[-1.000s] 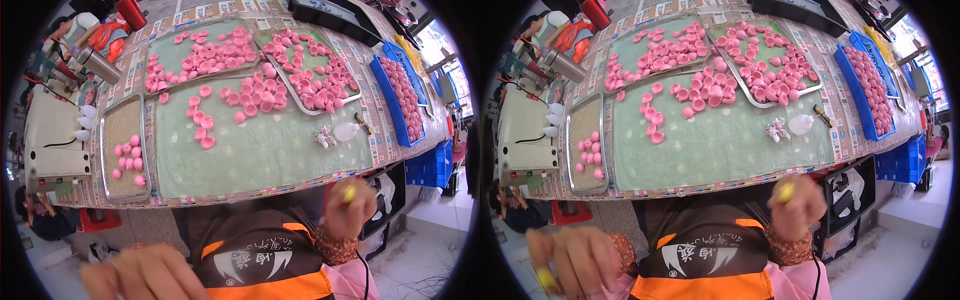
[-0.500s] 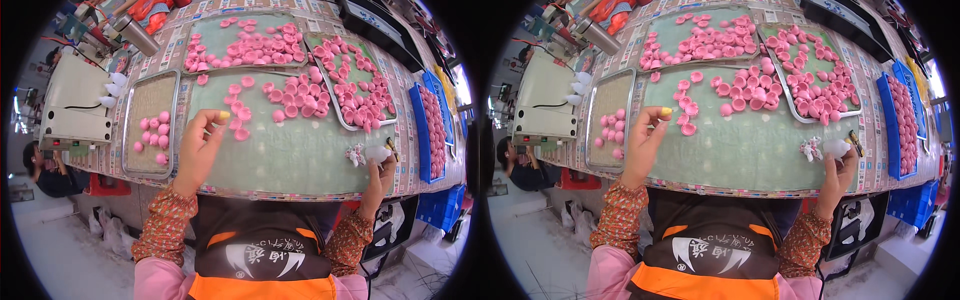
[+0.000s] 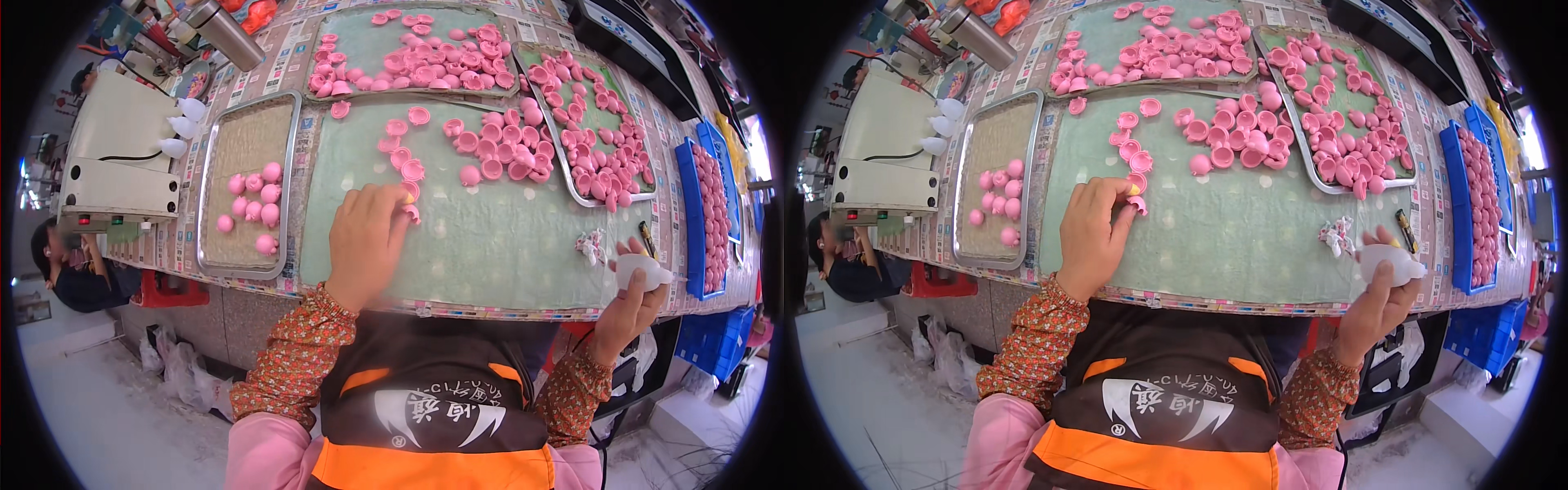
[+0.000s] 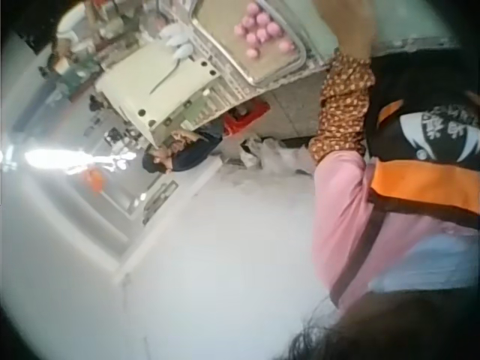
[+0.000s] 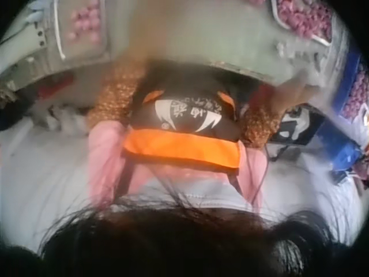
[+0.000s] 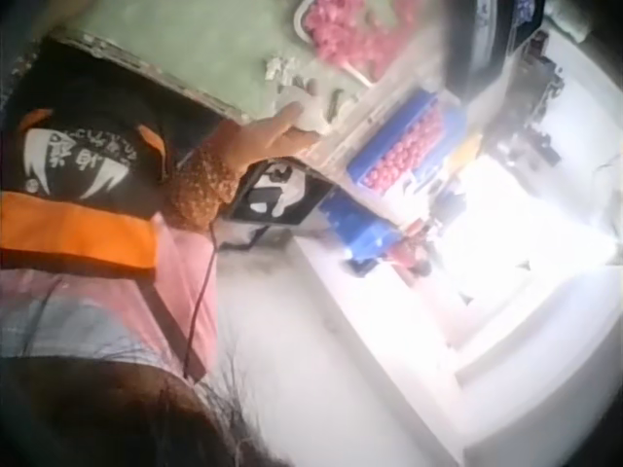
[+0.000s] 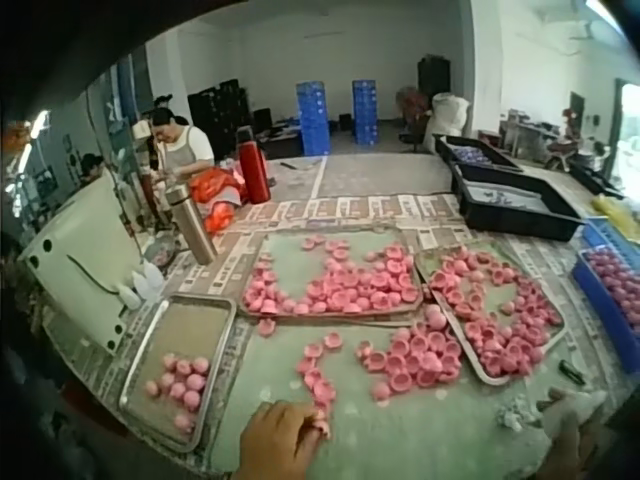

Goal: The person applies glue to toy shell pieces using a squeeze bottle, inserts components inside to assemble the toy figures by hand, and places the assembled toys onto a metal tray.

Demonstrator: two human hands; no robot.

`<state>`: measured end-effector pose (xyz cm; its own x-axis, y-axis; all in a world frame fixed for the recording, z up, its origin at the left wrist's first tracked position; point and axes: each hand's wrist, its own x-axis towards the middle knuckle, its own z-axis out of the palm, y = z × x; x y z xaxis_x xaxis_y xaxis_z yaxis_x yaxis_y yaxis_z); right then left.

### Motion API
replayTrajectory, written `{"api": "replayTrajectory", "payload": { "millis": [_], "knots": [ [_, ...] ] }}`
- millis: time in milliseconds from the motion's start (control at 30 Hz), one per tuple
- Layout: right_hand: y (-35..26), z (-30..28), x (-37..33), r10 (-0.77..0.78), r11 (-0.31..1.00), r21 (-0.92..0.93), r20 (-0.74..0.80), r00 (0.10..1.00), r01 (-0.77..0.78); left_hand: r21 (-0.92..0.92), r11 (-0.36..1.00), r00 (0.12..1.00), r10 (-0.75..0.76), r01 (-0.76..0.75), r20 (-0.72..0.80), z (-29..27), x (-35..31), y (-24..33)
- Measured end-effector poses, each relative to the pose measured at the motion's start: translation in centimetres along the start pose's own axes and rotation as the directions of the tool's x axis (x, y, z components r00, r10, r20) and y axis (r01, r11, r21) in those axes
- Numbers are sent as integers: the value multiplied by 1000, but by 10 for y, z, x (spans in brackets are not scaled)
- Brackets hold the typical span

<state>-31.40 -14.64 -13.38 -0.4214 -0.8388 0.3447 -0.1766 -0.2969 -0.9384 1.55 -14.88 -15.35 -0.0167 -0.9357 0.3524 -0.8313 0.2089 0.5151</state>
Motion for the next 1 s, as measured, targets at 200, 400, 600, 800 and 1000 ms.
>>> {"api": "replayTrajectory", "payload": {
  "millis": [200,400,600,800,1000],
  "knots": [
    [-38,43,-44,190,965,103,354,916,-240,-154,986,998,62,-66,-25,-4,-12,10],
    [-47,85,-64,216,956,9,651,728,-292,-376,927,968,105,-11,230,-21,-25,37],
    [-44,97,-72,246,967,-132,713,657,-219,-460,881,948,49,107,314,-33,-37,53],
    [-40,92,-83,319,934,-92,649,690,-345,-797,210,817,-19,566,576,-28,-53,42],
    [-52,99,-96,465,850,-40,526,712,-525,-852,1,849,-84,523,521,-10,-78,48]
  ]
}}
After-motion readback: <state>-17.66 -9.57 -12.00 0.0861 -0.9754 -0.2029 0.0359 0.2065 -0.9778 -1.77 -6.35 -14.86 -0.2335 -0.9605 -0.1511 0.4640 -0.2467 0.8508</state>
